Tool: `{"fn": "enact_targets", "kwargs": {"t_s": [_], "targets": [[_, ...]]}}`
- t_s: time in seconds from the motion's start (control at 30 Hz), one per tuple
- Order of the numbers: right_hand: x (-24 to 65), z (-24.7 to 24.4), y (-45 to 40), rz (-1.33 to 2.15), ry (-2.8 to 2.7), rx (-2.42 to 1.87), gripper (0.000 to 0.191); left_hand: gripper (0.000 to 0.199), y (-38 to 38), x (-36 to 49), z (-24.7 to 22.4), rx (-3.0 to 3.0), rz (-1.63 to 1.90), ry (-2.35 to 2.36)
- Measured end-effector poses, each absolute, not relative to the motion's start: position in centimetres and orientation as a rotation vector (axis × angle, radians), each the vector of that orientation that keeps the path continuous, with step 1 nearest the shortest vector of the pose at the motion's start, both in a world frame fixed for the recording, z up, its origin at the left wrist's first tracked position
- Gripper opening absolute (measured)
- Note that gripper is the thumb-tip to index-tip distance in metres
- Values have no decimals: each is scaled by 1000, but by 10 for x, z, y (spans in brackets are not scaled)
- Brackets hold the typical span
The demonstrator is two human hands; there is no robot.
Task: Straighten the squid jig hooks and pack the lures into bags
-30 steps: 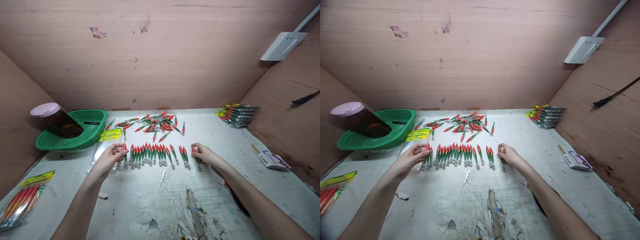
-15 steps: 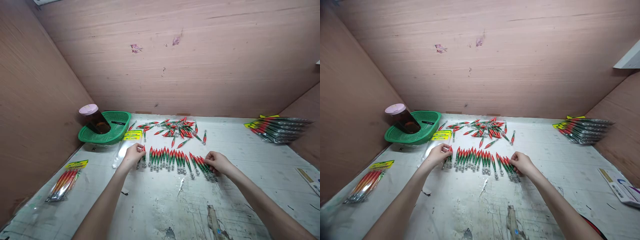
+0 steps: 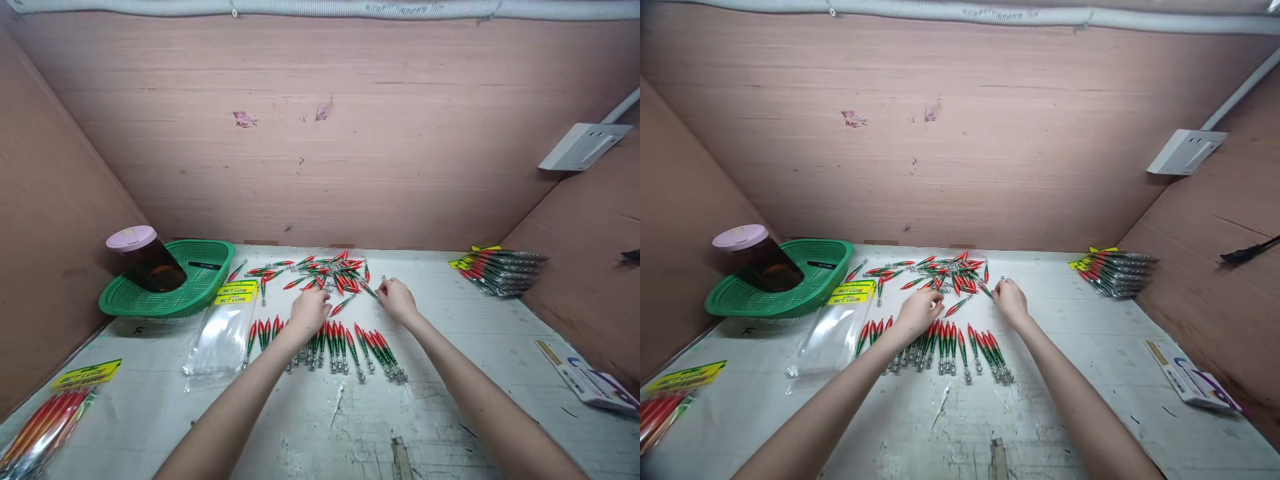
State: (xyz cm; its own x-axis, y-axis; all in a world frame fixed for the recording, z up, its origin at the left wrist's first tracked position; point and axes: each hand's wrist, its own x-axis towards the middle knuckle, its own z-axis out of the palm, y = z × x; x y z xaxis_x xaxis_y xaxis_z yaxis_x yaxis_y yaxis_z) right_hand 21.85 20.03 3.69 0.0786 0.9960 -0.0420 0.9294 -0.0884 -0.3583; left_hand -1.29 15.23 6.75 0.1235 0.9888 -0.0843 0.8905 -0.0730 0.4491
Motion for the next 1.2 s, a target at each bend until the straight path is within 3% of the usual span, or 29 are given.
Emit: {"fn": "enact_targets", "kwargs": {"t_s": [0.23,0.63,0.93,1.2], "targets": [[214,37,225,359,-1862,-2256,28,33,177,38,53,1955,272,1801],[251,33,239,576,-1733,-2426,28,20,165,8,62,1362,961,1357],[296,26,201,363,-1981,-2372,28,37,118,-17,74,809,1180,1009],[326,21,143,87,-2614,-1810,21,39,75,-21,90,593,1053,906]]}}
